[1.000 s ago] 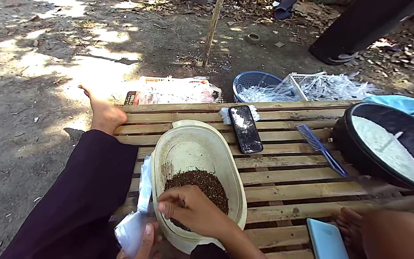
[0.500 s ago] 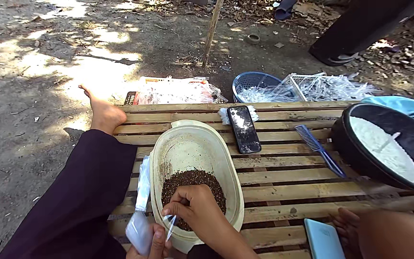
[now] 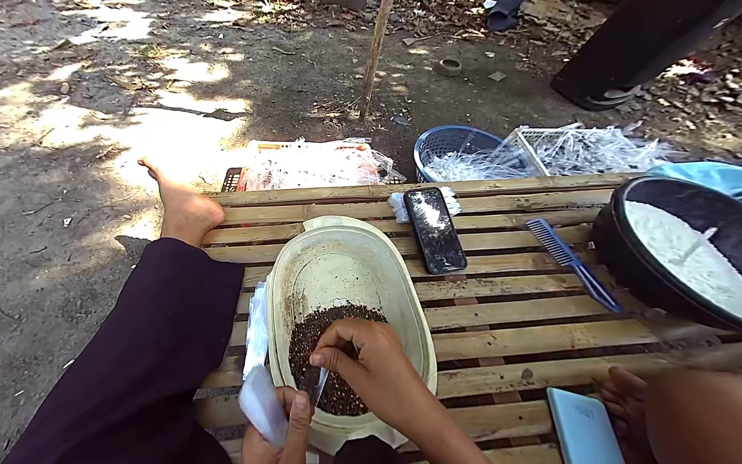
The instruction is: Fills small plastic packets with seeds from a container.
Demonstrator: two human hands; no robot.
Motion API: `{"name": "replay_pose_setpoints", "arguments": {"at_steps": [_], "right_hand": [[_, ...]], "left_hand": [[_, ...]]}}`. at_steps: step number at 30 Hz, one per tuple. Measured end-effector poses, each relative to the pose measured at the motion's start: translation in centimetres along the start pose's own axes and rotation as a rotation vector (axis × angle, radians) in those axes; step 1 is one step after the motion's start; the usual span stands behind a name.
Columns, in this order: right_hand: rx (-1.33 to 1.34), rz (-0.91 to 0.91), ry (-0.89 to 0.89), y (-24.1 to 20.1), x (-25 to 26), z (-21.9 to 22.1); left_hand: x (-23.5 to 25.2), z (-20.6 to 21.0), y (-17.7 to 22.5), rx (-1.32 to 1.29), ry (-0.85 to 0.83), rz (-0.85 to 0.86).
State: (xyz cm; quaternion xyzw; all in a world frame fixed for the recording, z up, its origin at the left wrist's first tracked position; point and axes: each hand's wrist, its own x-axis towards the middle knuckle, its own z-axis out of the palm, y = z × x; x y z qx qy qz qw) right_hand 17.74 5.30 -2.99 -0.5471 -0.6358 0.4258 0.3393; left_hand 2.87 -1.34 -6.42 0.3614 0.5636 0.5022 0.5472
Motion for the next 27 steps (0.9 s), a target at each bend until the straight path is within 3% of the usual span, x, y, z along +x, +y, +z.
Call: {"name": "replay_pose_setpoints", "arguments": {"at_steps": [4,11,16,20,27], "right_hand": [[-0.095,-0.01,0.077,-0.2,-0.2,0.2],[-0.172,-0.021,0.152,-0.2,-0.3,0.7],[-0.022,-0.095,-0.01,0.2,-0.2,-0.6],[0.201,-0.019,-0.111,1.3,-0.4,-1.6],[0.414,0.169,0.108,4.5,-0.4,-0.4]], "left_hand": [[0.3,-0.2,0.3,0.127,-0.013,0.076],[0.8,0.5,1.4,0.23,0.02,0.054],[0.9,0.3,0.7,0.151,-0.034,0.07],[0.6,-0.2,0.4,0.005,-0.009,-0.066],[0.1,-1.5,-0.8,-0.148,0.006,-0.136]]}}
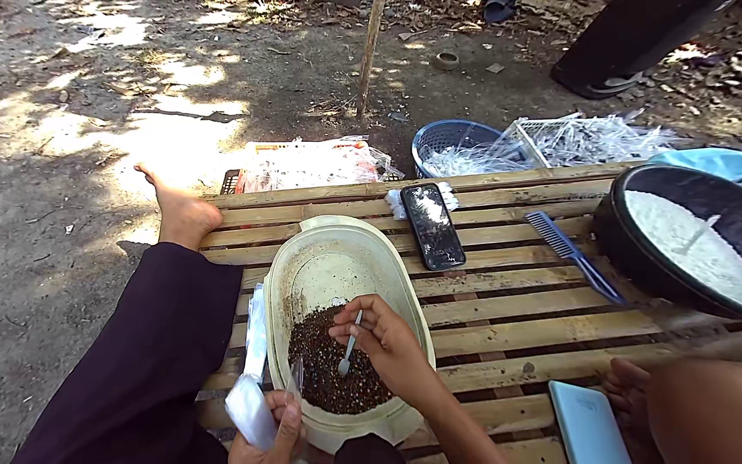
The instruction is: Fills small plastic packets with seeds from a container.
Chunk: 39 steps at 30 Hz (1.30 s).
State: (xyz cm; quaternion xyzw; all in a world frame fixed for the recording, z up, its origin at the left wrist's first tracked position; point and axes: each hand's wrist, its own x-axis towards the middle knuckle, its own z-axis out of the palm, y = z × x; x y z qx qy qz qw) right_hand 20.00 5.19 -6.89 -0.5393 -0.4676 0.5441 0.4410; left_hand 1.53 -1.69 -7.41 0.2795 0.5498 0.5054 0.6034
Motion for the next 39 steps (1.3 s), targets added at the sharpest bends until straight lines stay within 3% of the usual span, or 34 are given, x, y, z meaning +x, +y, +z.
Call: {"name": "replay_pose_setpoints", "arguments": {"at_steps": [6,9,13,18,22,29,39], "right_hand": [[-0.051,-0.044,0.246,2.3,0.4,0.4],[-0.187,-0.073,0.395,2.7,0.5,0.5],[-0.324,-0.042,0.463,2.9,0.5,0.8],[-0.381,-0.018,0.3,3.7,0.1,1.8],[-0.356,0.13,0.173,3.2,0.0,2.2],[-0.147,0.251,0.229,2.6,0.1,2.2],[0.01,0.164,0.268,0.3,0.1,2.7]], "left_hand": [[-0.2,-0.8,0.1,-0.093,0.039,-0.105],[-0.2,-1.0,0.3,-0.061,0.038,-0.088],[-0.2,-1.0,0.2,-0.038,0.026,-0.017],[-0.2,-1.2,-0.1,-0.059,0.014,0.009],[-0.2,-1.3,-0.4,-0.006,-0.006,0.029],[-0.2,-1.6,-0.6,0.19,0.028,0.014],[-0.2,-1.3,-0.2,0.258,0.076,-0.004]]}}
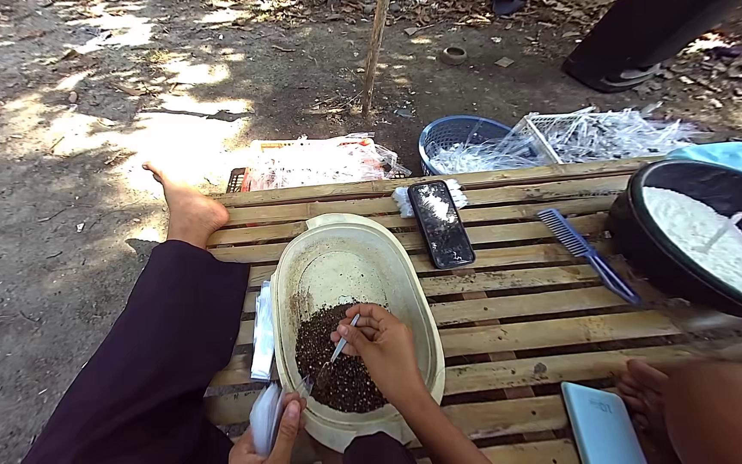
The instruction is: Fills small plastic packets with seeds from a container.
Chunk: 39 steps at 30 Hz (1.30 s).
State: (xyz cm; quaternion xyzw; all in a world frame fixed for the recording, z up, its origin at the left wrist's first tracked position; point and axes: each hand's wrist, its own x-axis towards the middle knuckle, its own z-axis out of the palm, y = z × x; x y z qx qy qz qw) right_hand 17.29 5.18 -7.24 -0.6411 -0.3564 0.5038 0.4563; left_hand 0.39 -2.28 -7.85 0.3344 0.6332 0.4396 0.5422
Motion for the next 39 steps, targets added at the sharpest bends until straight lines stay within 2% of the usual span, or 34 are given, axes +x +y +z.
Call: {"name": "replay_pose_setpoints", "arguments": {"at_steps": [14,17,23,28,33,39], "right_hand": [[0.009,-0.208,-0.005,-1.8,-1.1,0.5],[-0.012,-0.329,-0.041,-2.0,-1.5,0.6],[0.096,-0.798,-0.259,-2.2,-0.9,-0.2],[0.128,-0.823,-0.281,-3.3,-0.7,-1.3],[0.118,-0.82,-0.152,-3.5,-0.2,-2.4],[0.074,-0.67,-0.027,-3.4,0.1,-3.1]], "left_hand": [[0.2,0.7,0.6,0.056,-0.007,0.089],[0.0,1.4,2.0,0.005,-0.019,0.084],[0.5,2.0,3.5,-0.4,-0.226,-0.09],[1.2,2.6,3.9,-0.381,-0.192,-0.098],[1.7,2.8,4.7,-0.321,-0.104,-0.305],[1.6,2.1,4.6,-0.739,-0.174,-0.772]]}}
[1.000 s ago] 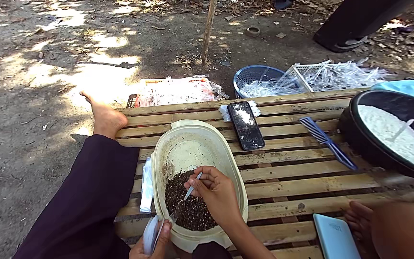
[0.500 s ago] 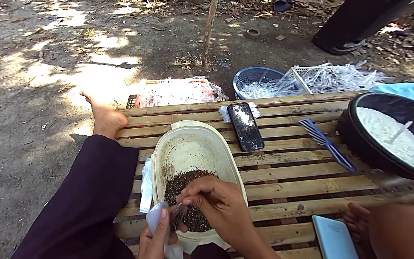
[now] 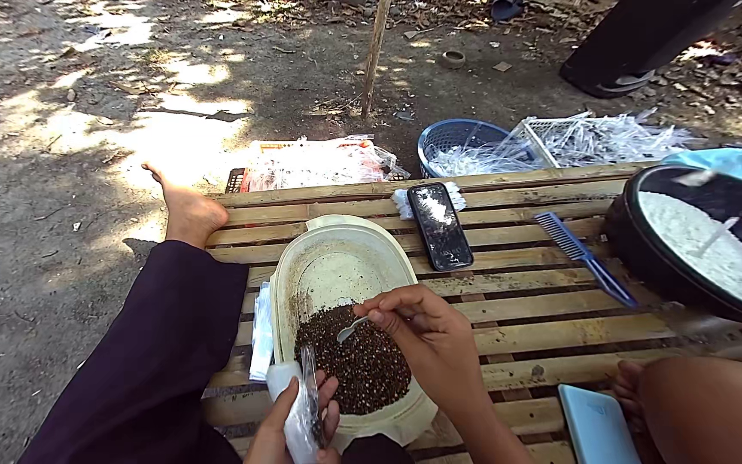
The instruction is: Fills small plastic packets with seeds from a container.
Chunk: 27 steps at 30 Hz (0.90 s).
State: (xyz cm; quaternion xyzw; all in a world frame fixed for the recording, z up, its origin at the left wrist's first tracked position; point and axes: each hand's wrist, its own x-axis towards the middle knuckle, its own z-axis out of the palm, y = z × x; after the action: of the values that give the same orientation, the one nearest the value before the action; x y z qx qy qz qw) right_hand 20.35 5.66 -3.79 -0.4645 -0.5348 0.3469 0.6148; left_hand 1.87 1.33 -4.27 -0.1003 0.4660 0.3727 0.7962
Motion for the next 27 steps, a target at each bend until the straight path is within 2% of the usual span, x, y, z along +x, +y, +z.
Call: {"name": "replay_pose_setpoints", "arguments": {"at_steps": [7,18,22,27], "right_hand": [[-0.011,0.038,-0.01,0.3,-0.3,0.0],[-0.193,0.146,-0.016,1.3,-0.4,-0.7],[-0.316,0.248,-0.016,2.3,-0.9,-0.5],[-0.332,0.347,-0.043,3.8,-1.6,0.0]], "left_hand": [[-1.3,0.5,-1.6,-0.224,0.068,-0.117],[-1.3,1.7,-1.6,-0.183,0.114,-0.116],[-0.8,1.1,-1.9,-0.075,0.073,-0.007],[0.0,0.2,-2.0,0.117,0.172,0.201]]}}
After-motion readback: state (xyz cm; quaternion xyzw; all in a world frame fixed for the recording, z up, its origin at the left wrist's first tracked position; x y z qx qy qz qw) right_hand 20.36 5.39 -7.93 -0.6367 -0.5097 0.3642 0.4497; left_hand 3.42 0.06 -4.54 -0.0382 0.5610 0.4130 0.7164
